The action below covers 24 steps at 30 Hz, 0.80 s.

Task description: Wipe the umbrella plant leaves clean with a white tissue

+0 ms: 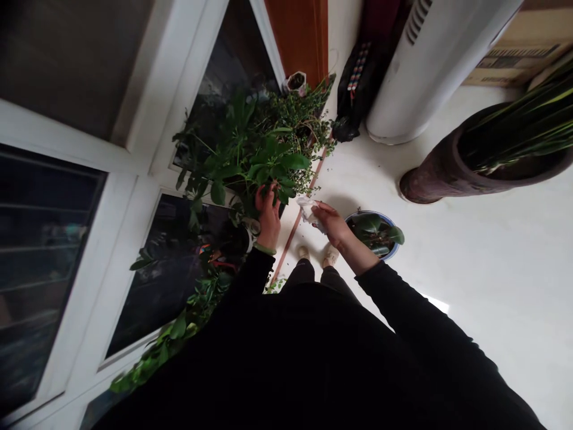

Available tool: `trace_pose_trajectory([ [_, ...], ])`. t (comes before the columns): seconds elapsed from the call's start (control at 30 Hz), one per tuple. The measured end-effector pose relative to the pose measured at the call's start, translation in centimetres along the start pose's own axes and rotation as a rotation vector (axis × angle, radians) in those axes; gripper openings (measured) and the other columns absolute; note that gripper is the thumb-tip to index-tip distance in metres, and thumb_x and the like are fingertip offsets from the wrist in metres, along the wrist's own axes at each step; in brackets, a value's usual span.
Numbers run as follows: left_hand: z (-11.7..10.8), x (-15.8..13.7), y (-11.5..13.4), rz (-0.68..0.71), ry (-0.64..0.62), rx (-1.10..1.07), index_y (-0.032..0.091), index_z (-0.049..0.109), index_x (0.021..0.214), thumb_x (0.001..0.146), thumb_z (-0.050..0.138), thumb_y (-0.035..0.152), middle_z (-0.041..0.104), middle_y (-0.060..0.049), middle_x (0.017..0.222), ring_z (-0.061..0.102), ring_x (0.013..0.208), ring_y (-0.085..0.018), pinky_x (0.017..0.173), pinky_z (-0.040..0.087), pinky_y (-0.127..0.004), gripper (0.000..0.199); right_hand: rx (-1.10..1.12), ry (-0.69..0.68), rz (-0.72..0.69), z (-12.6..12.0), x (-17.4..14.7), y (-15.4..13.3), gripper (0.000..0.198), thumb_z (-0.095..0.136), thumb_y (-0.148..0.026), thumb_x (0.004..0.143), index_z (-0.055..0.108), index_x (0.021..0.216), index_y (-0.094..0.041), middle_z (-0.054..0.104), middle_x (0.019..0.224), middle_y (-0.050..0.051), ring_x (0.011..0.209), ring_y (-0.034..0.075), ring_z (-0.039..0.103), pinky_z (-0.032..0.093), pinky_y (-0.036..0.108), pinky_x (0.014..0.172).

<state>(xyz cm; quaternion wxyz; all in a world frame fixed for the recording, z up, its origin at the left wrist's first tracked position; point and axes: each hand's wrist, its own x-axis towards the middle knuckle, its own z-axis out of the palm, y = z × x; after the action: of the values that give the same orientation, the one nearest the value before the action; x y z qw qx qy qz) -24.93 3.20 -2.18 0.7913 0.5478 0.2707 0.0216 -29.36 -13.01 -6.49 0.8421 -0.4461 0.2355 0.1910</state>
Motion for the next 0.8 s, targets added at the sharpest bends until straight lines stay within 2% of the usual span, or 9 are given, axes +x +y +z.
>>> trace_pose_trajectory([
  [0.07, -0.1, 0.3, -0.2, 0.028, -0.027, -0.075, 0.032, 0.058, 0.138, 0.105, 0.059, 0.018, 0.07, -0.002, 0.153, 0.062, 0.15, -0.019, 0.127, 0.05, -0.048, 0.036, 0.003, -0.01, -0.02, 0.5, 0.1, -0.2, 0.036, 0.095, -0.044, 0.074, 0.083, 0.103, -0.026, 0.082, 0.094, -0.002, 0.079, 0.015, 0.069, 0.056, 0.026, 0.069],
  [0.13, 0.0, 0.9, -0.3, 0.012, -0.068, -0.147, 0.028, 0.059, 0.133, 0.104, 0.061, 0.018, 0.069, -0.004, 0.155, 0.059, 0.154, -0.021, 0.127, 0.05, -0.047, 0.031, 0.013, -0.018, -0.036, 1.0, 0.3, -0.4, 0.039, 0.095, -0.044, 0.072, 0.084, 0.106, -0.027, 0.083, 0.093, -0.002, 0.078, 0.016, 0.07, 0.056, 0.027, 0.069],
  [0.23, 0.1, 1.8, -0.3, -0.053, -0.092, -0.215, 0.026, 0.062, 0.125, 0.104, 0.059, 0.021, 0.067, -0.007, 0.157, 0.058, 0.155, -0.022, 0.126, 0.052, -0.045, 0.022, 0.053, -0.009, -0.03, 1.5, 0.4, -0.5, 0.036, 0.094, -0.04, 0.073, 0.084, 0.104, -0.026, 0.082, 0.09, -0.002, 0.076, 0.016, 0.07, 0.056, 0.029, 0.068],
  [0.37, -0.2, 2.5, 0.0, -0.063, -0.144, -0.243, 0.025, 0.065, 0.122, 0.107, 0.05, 0.029, 0.067, -0.008, 0.157, 0.063, 0.15, -0.02, 0.125, 0.053, -0.041, 0.021, 0.132, 0.044, -0.011, 1.8, -0.1, -0.4, 0.029, 0.094, -0.034, 0.072, 0.082, 0.098, -0.026, 0.081, 0.087, -0.003, 0.072, 0.016, 0.068, 0.057, 0.029, 0.065],
  [0.5, -0.5, 2.9, 0.4, -0.056, -0.153, -0.211, 0.026, 0.068, 0.119, 0.109, 0.048, 0.042, 0.068, -0.008, 0.156, 0.066, 0.146, -0.021, 0.124, 0.053, -0.042, 0.028, 0.147, 0.059, -0.028, 1.6, -0.9, -0.2, 0.024, 0.091, -0.033, 0.076, 0.08, 0.096, -0.026, 0.079, 0.084, -0.002, 0.067, 0.016, 0.066, 0.058, 0.03, 0.064],
  [0.6, -0.5, 3.4, 0.7, -0.069, -0.188, -0.213, 0.021, 0.072, 0.116, 0.109, 0.046, 0.047, 0.073, -0.012, 0.147, 0.064, 0.147, -0.022, 0.126, 0.051, -0.041, 0.037, 0.135, 0.073, -0.039, 1.5, -1.1, -0.3, 0.021, 0.089, -0.034, 0.079, 0.08, 0.096, -0.026, 0.078, 0.083, -0.001, 0.066, 0.016, 0.065, 0.057, 0.031, 0.063],
  [0.8, -0.5, 3.3, 0.7, -0.079, -0.278, -0.222, 0.02, 0.076, 0.108, 0.108, 0.043, 0.052, 0.076, -0.014, 0.14, 0.067, 0.142, -0.024, 0.129, 0.048, -0.045, 0.046, 0.119, 0.047, -0.054, 2.6, -1.4, -0.3, 0.028, 0.092, -0.045, 0.077, 0.082, 0.095, -0.027, 0.08, 0.088, -0.001, 0.071, 0.016, 0.066, 0.058, 0.031, 0.068],
])
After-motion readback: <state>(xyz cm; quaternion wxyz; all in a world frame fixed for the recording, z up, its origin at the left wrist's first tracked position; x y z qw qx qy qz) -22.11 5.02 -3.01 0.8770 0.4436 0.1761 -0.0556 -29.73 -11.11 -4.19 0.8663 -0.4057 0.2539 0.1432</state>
